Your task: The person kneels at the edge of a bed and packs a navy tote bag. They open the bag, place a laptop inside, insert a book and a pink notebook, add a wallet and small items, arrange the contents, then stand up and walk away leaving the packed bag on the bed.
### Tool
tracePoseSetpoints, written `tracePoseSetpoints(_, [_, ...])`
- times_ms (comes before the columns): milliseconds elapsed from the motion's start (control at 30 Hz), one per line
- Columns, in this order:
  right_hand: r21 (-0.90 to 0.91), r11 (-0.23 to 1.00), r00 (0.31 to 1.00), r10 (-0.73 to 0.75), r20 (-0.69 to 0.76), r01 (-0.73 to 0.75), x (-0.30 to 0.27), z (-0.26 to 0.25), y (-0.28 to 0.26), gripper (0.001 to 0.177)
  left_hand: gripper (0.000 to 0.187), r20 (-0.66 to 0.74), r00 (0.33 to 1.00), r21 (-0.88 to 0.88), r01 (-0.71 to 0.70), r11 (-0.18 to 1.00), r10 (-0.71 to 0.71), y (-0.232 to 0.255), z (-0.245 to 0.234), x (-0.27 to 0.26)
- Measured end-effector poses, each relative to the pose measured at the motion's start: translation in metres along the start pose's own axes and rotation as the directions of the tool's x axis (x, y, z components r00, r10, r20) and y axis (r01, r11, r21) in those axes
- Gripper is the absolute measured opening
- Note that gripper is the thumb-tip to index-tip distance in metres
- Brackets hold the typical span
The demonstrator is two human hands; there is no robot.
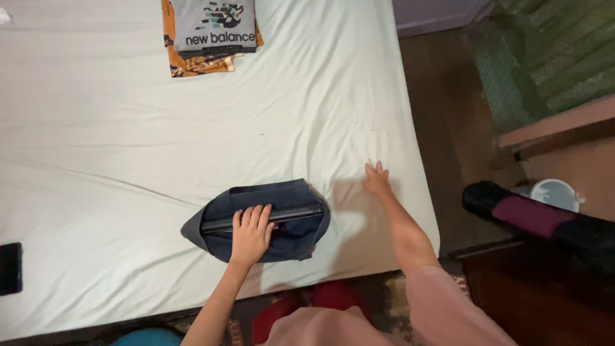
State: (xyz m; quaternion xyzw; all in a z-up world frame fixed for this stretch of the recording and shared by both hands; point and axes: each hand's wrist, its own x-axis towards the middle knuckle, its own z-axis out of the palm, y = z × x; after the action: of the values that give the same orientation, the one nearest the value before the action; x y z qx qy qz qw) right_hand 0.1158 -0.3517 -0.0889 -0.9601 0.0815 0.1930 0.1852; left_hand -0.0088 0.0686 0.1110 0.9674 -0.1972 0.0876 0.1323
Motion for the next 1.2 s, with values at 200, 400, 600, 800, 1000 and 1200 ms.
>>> tracePoseSetpoints(200, [-0.022, 0.996, 0.976, -0.086, -0.202, 0.084, -0.029, 0.018, -0.012, 0.065, 0.048, 0.006, 1.000, -0.007, 0.001, 1.000, -0.001, -0.001, 0.000, 0.001])
tracePoseSetpoints(400, [-0.087, 0.993, 0.933, -0.108, -0.344, 0.083, -0.061, 0.007, -0.024, 0.040, 0.048, 0.007, 1.000, -0.012, 0.000, 1.000, 0.000, -0.001, -0.001, 0.003])
tracePoseSetpoints(600, [-0.071, 0.997, 0.942, -0.062, -0.329, 0.040, -0.066, 0.004, -0.023, 0.018, 0.047, -0.011, 1.000, -0.017, -0.004, 1.000, 0.004, -0.001, -0.002, 0.003])
tracePoseSetpoints(800, [0.108, 0.990, 0.942, 0.115, -0.316, -0.085, -0.075, 0.011, -0.024, 0.021, 0.047, -0.017, 1.000, -0.026, -0.007, 1.000, 0.007, -0.001, -0.002, 0.003])
tracePoseSetpoints(1000, [0.603, 0.751, 0.928, 0.371, -0.047, -0.269, -0.065, 0.017, -0.016, 0.016, 0.047, -0.037, 0.999, -0.037, -0.016, 0.999, 0.014, -0.002, -0.001, 0.004])
tracePoseSetpoints(1200, [0.897, -0.227, 0.905, 0.111, 0.410, -0.379, -0.069, 0.009, -0.007, 0.014, 0.046, -0.045, 0.999, -0.029, -0.019, 0.999, 0.018, -0.005, 0.003, 0.007])
